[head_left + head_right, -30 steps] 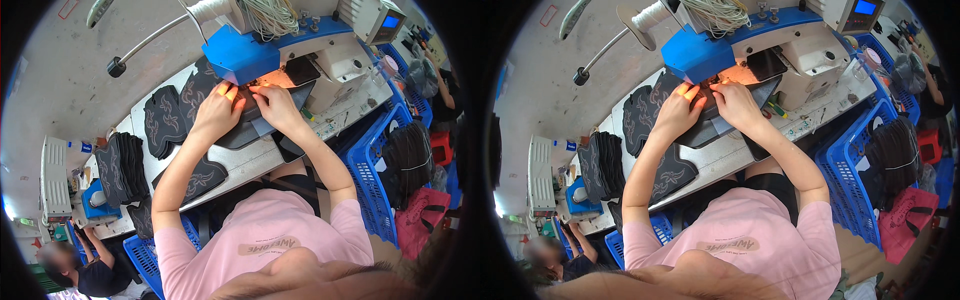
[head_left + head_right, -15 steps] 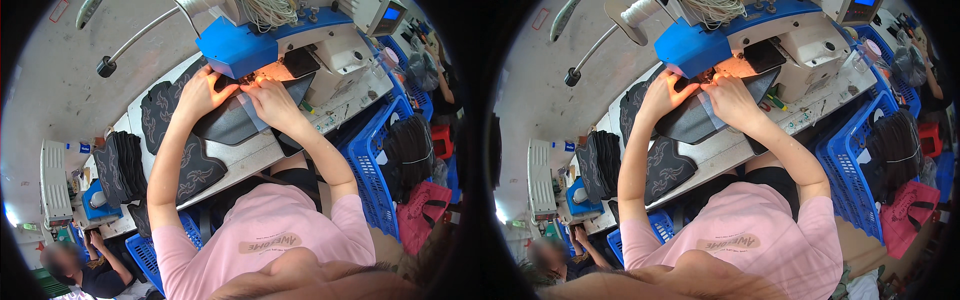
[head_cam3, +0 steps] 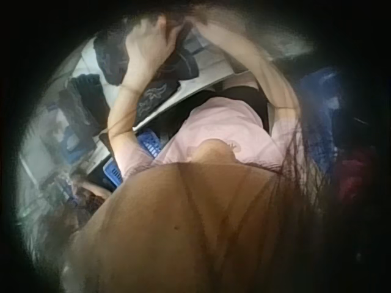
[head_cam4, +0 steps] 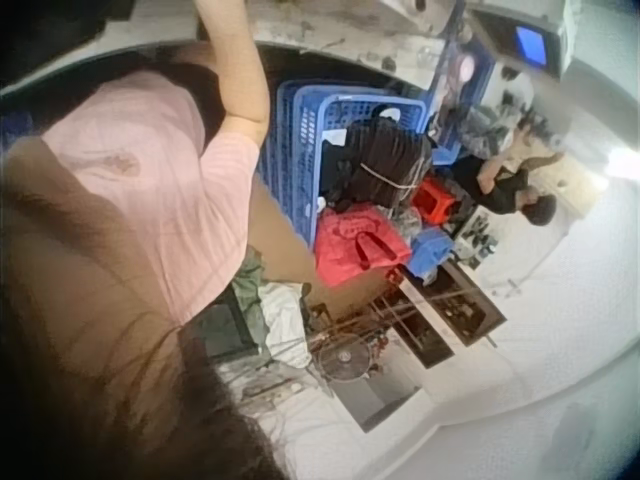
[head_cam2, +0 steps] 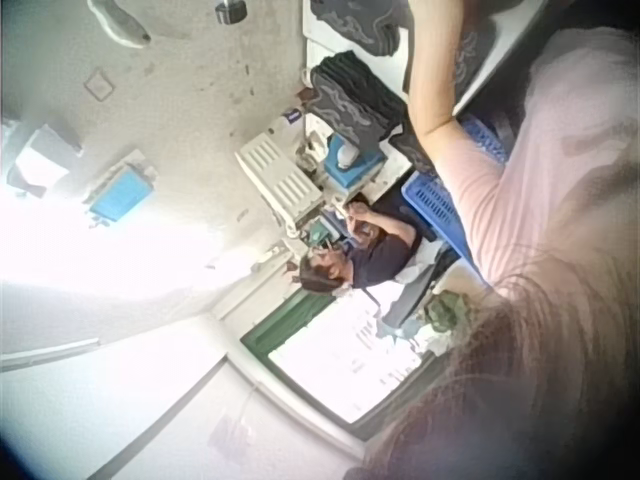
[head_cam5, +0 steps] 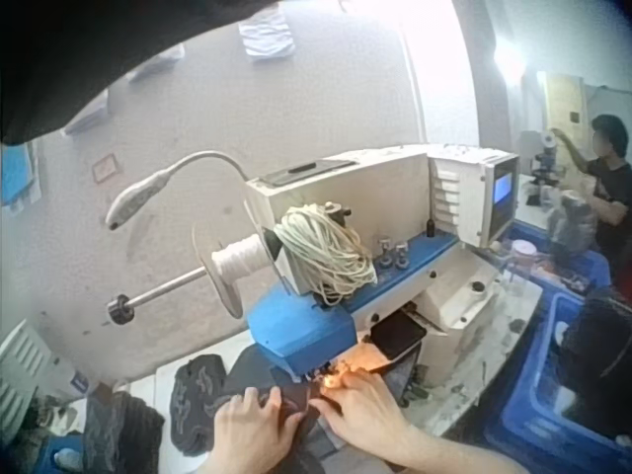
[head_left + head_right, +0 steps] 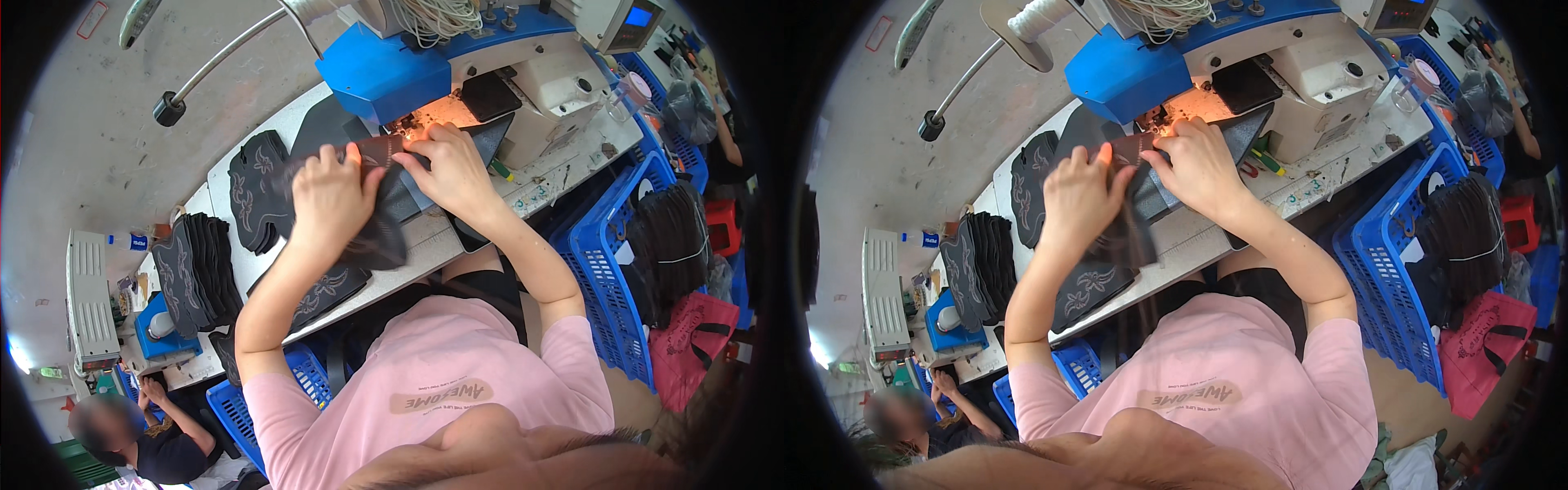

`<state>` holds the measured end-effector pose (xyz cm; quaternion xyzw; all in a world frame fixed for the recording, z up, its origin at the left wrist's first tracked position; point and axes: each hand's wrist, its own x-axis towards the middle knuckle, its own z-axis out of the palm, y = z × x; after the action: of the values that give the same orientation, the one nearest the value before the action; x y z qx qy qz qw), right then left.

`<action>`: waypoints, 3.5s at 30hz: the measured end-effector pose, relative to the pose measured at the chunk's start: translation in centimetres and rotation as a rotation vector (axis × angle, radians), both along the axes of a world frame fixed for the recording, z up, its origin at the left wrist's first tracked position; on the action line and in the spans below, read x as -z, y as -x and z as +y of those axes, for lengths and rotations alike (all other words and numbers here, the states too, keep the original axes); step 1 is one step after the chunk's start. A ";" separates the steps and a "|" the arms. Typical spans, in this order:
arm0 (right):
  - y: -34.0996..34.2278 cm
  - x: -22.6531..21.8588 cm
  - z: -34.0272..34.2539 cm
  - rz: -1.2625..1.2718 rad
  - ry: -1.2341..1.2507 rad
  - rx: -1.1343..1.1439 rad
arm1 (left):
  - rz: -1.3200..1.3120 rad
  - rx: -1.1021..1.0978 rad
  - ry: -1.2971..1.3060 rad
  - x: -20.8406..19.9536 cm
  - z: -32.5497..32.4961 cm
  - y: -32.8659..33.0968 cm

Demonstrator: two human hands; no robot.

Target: The person feeds embroidered shoe upper panels one by one through a sewing machine to stitch their edges and stacks the finished pieces on the table.

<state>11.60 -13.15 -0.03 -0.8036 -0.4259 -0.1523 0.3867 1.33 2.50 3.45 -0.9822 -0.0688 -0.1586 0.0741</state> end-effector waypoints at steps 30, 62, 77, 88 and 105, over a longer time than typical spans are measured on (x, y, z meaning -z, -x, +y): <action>-1.2 0.8 1.0 0.006 0.056 0.081 | -0.108 0.343 0.422 1.8 -1.0 -1.8; -3.3 -1.0 -0.3 -0.068 0.077 0.013 | -0.125 0.236 0.418 2.4 -2.0 -2.7; -3.2 0.4 0.2 -0.066 -0.116 -0.033 | -0.100 0.226 0.356 1.4 -1.2 -3.1; -2.3 -0.1 0.2 0.051 -0.102 -0.029 | -0.081 0.222 0.270 0.8 -0.4 -3.4; -1.1 0.4 -0.2 0.032 -0.100 -0.093 | -0.059 0.237 0.363 1.2 0.3 -3.1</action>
<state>12.67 -13.30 -0.43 -0.7650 -0.4484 -0.1423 0.4399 4.47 2.79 2.21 -0.9756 0.0177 -0.1798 -0.1251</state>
